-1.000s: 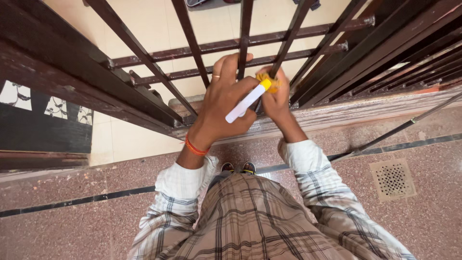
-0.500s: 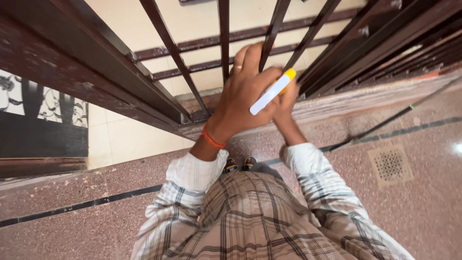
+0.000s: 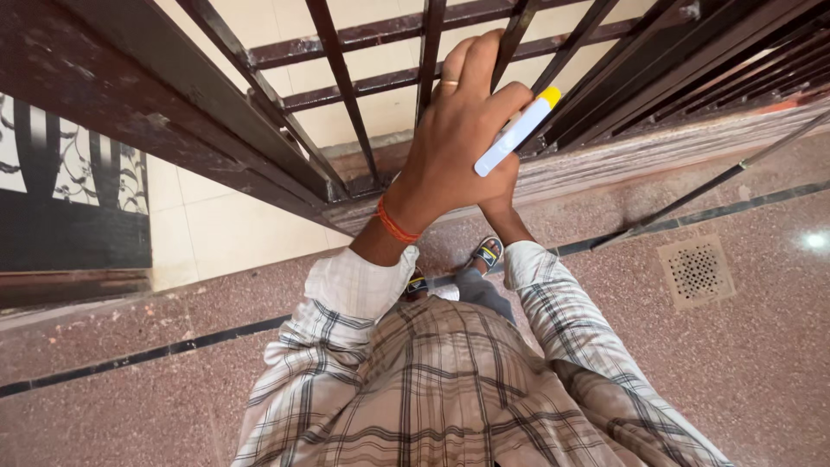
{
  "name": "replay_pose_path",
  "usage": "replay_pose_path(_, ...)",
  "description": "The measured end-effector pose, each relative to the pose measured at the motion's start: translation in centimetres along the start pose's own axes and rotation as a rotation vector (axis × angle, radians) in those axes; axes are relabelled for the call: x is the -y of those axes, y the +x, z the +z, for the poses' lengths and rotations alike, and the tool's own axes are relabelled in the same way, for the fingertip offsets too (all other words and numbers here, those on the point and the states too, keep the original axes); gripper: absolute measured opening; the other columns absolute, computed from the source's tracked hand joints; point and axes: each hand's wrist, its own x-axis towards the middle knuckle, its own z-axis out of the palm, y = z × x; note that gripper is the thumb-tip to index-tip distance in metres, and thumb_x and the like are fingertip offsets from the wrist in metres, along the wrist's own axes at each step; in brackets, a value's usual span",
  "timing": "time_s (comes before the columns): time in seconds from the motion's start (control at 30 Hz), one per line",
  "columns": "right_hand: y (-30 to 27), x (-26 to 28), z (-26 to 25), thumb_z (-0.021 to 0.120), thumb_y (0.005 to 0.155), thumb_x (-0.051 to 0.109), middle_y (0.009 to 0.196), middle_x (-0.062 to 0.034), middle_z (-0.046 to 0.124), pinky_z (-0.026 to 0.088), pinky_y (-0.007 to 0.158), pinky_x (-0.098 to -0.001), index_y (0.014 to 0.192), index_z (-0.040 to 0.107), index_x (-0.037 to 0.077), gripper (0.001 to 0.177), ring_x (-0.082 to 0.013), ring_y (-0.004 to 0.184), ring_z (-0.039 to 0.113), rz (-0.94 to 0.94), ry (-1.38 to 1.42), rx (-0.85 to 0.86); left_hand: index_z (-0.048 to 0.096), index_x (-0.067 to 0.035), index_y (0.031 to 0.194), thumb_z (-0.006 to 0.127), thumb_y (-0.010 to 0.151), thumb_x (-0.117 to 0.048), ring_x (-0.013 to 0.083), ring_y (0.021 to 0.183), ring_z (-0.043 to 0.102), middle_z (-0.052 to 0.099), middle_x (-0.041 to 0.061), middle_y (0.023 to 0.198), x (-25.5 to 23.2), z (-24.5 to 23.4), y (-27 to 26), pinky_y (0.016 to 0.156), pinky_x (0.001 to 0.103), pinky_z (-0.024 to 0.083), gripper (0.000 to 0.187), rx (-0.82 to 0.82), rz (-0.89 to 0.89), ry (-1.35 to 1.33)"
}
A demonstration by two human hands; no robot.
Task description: The person sprays a liquid onto the bars of a metal gate and wipes them with a cloth.
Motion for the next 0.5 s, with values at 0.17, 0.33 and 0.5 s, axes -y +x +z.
replay_pose_path(0.17,2.5,3.5,-0.7,0.069,0.097,0.016,0.093,-0.004,0.071,0.056,0.075,-0.032,0.104,0.066,0.003,0.016,-0.0143,0.086,0.069,0.07,0.05,-0.029,0.066,-0.005,0.104,0.069,0.076,-0.007,0.046,0.136,0.043,0.044,0.028,0.141,0.1,-0.1,0.7,0.105,0.045,0.052,0.028,-0.017,0.039,-0.004)
replay_pose_path(0.33,7.1,7.6,-2.3,0.064,0.104,0.021,0.093,0.0001,0.064,0.051,0.072,-0.0269,0.115,0.056,0.004,0.022,-0.0088,0.083,0.061,0.032,0.218,-0.193,0.066,-0.005,0.106,0.072,0.09,-0.009,0.043,0.137,0.043,0.043,0.027,0.147,0.1,0.5,0.4,0.113,0.043,0.048,0.018,-0.024,0.046,0.052)
replay_pose_path(0.5,7.2,4.7,-1.2,0.071,0.098,0.02,0.097,-0.001,0.065,0.053,0.076,-0.0283,0.12,0.057,0.002,0.031,-0.0095,0.087,0.062,-0.03,0.341,-0.161,0.068,-0.005,0.114,0.079,0.098,-0.02,0.0428,0.14,0.043,0.044,0.026,0.146,-0.1,0.7,0.6,0.111,0.041,0.046,0.025,-0.051,0.041,0.041)
